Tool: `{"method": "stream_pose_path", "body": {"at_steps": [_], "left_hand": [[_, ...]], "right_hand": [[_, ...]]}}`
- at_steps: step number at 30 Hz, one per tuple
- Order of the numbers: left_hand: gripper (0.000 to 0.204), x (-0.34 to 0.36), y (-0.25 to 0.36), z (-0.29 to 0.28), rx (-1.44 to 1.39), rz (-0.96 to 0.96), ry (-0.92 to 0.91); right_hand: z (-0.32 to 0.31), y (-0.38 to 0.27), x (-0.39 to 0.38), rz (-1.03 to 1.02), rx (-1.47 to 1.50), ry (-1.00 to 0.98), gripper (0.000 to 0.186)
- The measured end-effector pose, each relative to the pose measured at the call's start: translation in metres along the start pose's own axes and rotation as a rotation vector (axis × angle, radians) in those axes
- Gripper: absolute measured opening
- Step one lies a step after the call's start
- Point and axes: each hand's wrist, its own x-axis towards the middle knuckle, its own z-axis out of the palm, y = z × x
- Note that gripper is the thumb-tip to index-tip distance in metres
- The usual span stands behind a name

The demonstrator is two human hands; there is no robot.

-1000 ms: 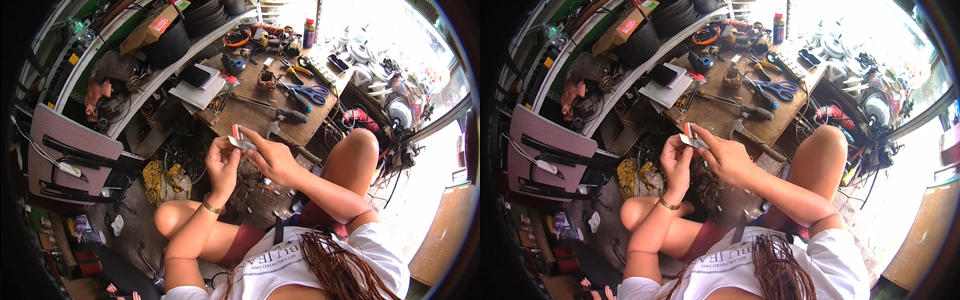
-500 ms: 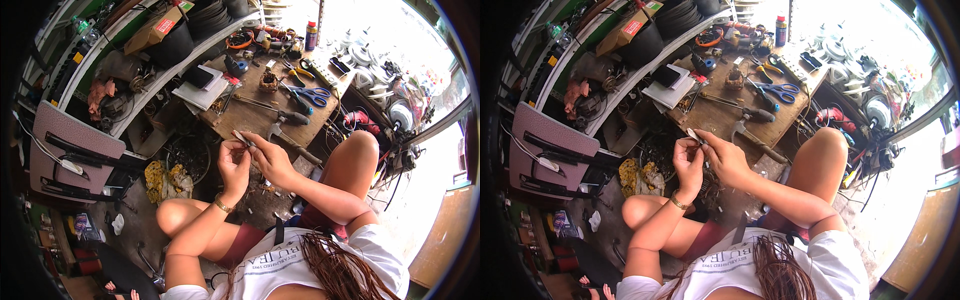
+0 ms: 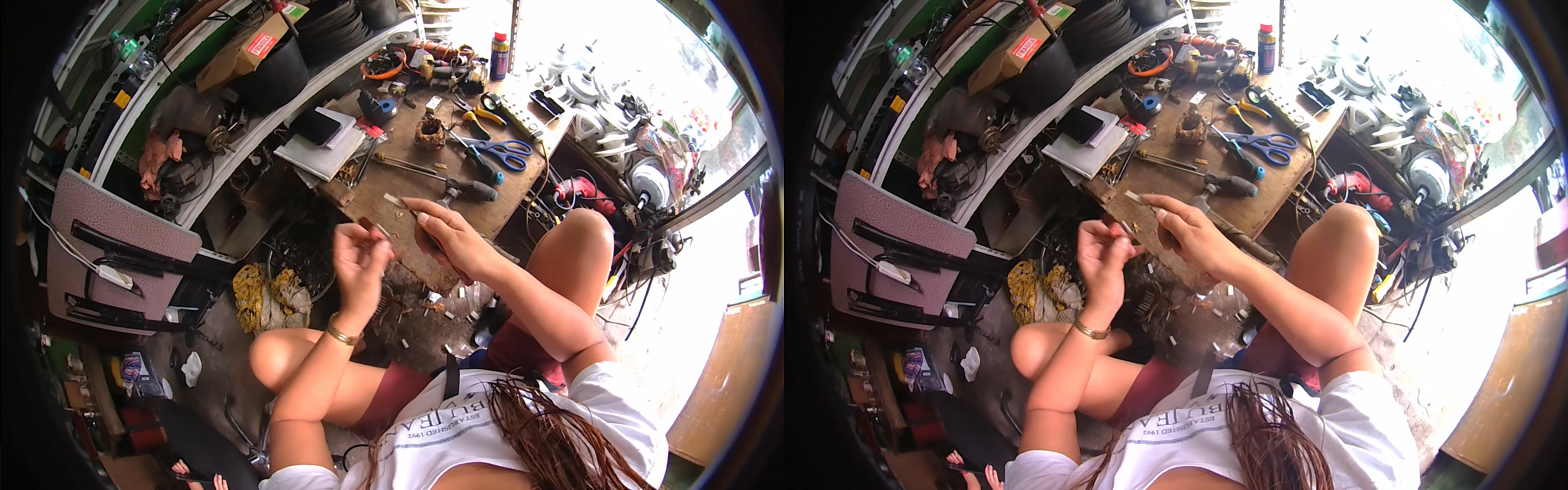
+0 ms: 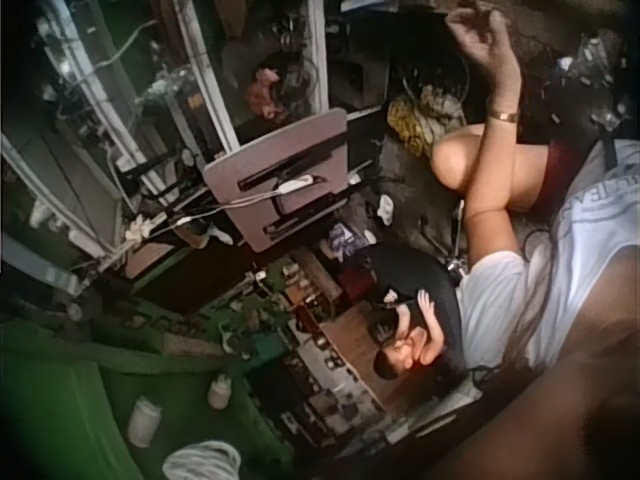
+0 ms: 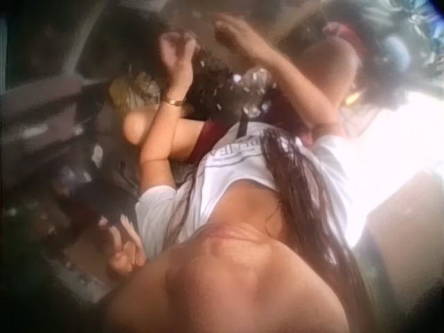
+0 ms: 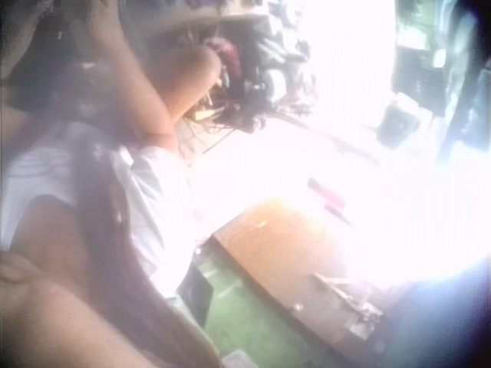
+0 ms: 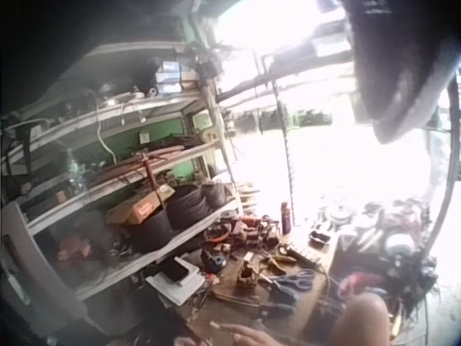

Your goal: The person repairs a small motor component by hand and with pliers. They wrap copper wires, adjust the windings, and clean parts of the assembly at a workbench.

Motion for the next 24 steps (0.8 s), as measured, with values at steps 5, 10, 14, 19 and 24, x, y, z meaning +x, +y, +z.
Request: {"method": "stream_pose_path", "body": {"at_steps": [5, 10, 14, 19, 24], "left_hand": [[0.027, 0.019, 0.012, -0.034, -0.256, -0.086, 0.079], [0.031, 0.016, 0.015, -0.025, -0.386, -0.185, 0.092], [0.029, 0.014, 0.019, -0.01, -0.518, -0.305, 0.068], [0.03, 0.011, 0.009, -0.019, -0.605, -0.355, -0.019], [0.03, 0.012, 0.01, -0.016, -0.582, -0.368, -0.027]], "right_hand": [[0.005, 0.01, -0.01, 0.039, -0.042, -0.102, 0.026], [0.011, 0.021, -0.009, -0.084, -0.281, -0.009, 0.034], [0.018, 0.002, -0.011, -0.264, -0.615, 0.031, 0.051], [0.019, 0.0, -0.009, -0.217, -0.826, 0.037, 0.055], [0.02, 0.0, -0.009, -0.311, -0.844, 0.082, 0.051]]}}
